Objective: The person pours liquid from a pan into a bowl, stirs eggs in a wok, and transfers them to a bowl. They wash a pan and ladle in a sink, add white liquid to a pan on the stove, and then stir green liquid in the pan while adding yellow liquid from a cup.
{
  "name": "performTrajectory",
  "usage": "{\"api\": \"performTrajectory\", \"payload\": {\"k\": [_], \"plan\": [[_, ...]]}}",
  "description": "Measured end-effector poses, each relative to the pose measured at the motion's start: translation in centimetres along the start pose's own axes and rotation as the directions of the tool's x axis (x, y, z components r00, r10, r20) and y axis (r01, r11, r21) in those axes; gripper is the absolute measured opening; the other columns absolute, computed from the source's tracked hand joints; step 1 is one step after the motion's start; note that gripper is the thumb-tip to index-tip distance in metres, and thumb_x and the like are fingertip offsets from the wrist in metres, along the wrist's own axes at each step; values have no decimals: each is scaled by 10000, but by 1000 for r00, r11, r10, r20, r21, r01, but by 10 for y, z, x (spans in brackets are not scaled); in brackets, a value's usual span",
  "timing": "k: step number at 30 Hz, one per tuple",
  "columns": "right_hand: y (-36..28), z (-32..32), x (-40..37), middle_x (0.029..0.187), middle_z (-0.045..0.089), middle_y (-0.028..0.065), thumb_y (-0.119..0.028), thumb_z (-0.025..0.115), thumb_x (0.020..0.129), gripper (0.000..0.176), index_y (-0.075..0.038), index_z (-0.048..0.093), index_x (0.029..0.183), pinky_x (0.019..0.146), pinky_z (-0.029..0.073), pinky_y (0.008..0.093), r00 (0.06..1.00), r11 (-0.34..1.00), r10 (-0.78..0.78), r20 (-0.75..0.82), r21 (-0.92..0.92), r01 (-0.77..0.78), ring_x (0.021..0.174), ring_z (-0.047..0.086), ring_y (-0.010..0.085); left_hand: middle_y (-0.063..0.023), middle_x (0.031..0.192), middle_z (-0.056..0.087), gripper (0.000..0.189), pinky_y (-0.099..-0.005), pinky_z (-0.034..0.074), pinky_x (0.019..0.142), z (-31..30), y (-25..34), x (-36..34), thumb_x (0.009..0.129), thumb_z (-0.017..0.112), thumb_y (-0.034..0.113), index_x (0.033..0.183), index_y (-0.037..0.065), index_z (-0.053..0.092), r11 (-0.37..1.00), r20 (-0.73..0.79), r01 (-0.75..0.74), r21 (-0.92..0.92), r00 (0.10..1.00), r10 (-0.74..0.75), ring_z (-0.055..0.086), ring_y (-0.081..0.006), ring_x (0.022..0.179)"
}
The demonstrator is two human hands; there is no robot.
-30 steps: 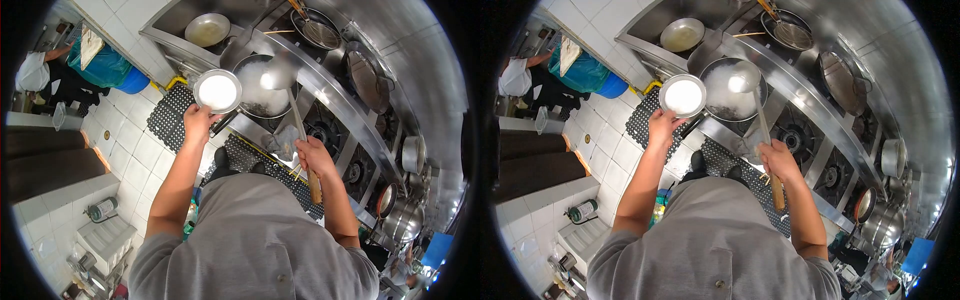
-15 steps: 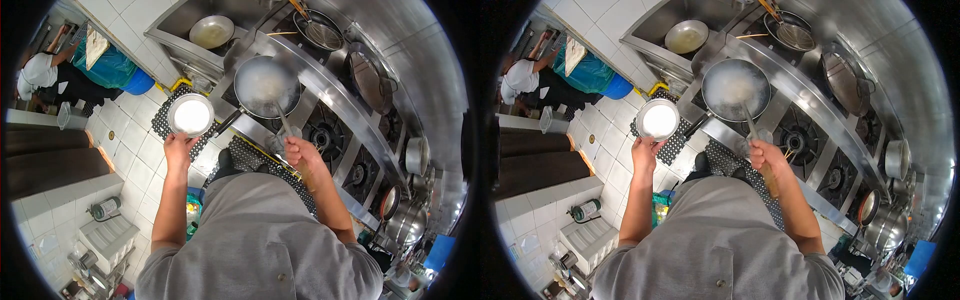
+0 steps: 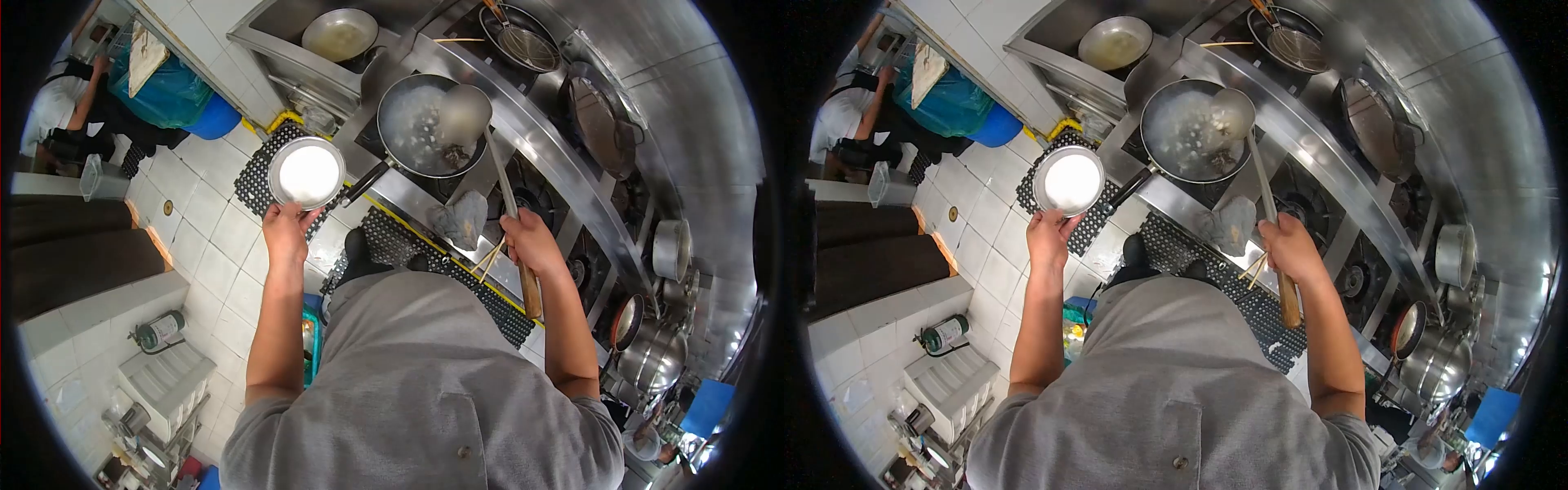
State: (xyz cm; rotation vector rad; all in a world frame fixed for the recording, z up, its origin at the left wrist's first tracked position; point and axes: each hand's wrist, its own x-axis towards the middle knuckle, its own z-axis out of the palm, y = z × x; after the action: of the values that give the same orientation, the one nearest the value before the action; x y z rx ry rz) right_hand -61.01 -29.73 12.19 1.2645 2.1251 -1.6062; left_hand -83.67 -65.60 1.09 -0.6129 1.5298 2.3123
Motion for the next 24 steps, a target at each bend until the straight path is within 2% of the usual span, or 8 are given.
{"api": "performTrajectory", "payload": {"k": [5, 8, 11, 14, 16, 17, 21, 24], "plan": [[2, 6, -15, 672, 535, 23, -264, 625, 1024, 304, -40, 524, 846, 429, 425, 333, 998, 972, 31, -59, -233, -44, 460, 519, 137, -203, 1080, 658, 187, -384, 692, 772, -7, -3, 7, 950, 568, -33, 1116, -102, 515, 999, 7, 40, 4, 999, -40, 748, -324, 890], [22, 18, -11, 680, 545, 27, -253, 625, 1024, 299, -28, 531, 851, 416, 420, 327, 999, 979, 36, -20, -198, -39, 461, 516, 136, -208, 1073, 658, 193, -374, 694, 769, -9, -3, 10, 948, 572, -31, 1113, -110, 511, 999, 9, 41, -1, 999, -41, 750, -331, 887], [21, 37, -11, 671, 528, 7, -228, 617, 1029, 238, -33, 560, 905, 410, 404, 298, 969, 954, 190, 158, 204, -220, 449, 471, 116, -216, 1073, 660, 195, -376, 697, 771, -11, -5, 14, 946, 574, -32, 1109, -116, 508, 999, 6, 38, -1, 999, -38, 752, -337, 887], [13, 46, -8, 660, 487, -22, -198, 594, 1053, 173, -34, 577, 1003, 411, 365, 256, 862, 648, 202, 465, 596, -474, 457, 426, 79, -221, 1074, 663, 188, -385, 699, 777, -13, -1, 16, 944, 573, -37, 1102, -115, 508, 999, 30, 41, -5, 999, -40, 755, -339, 884], [17, 47, -1, 675, 481, -24, -198, 592, 1063, 168, -33, 575, 1037, 422, 350, 241, 775, 346, 57, 630, 716, -607, 482, 430, 76, -224, 1075, 665, 181, -390, 701, 782, -12, 2, 15, 945, 572, -40, 1099, -109, 508, 999, 28, 37, -17, 999, -37, 756, -340, 873], [14, 49, -2, 676, 475, -30, -182, 604, 1059, 162, -25, 565, 1070, 421, 346, 228, 777, 320, 40, 629, 728, -606, 485, 428, 63, -217, 1067, 664, 193, -389, 701, 781, -12, 3, 16, 945, 579, -34, 1101, -118, 504, 999, 33, 36, -7, 999, -36, 757, -343, 865], [-10, 54, -7, 658, 477, -16, -188, 646, 1024, 191, -29, 541, 1012, 414, 365, 273, 944, 762, 142, 297, 576, -296, 469, 458, 96, -232, 1057, 653, 178, -407, 699, 779, -17, 3, 21, 945, 600, -12, 1037, -111, 484, 999, 23, 45, 20, 999, -46, 754, -353, 889], [-3, 45, 5, 663, 482, -32, -207, 626, 1043, 172, -42, 577, 1033, 420, 364, 265, 985, 880, 110, 137, 448, -160, 476, 447, 81, -237, 1057, 652, 173, -413, 697, 791, -17, 3, 22, 950, 589, -17, 1043, -111, 479, 1000, 55, 25, 4, 998, -25, 754, -355, 896]]}}
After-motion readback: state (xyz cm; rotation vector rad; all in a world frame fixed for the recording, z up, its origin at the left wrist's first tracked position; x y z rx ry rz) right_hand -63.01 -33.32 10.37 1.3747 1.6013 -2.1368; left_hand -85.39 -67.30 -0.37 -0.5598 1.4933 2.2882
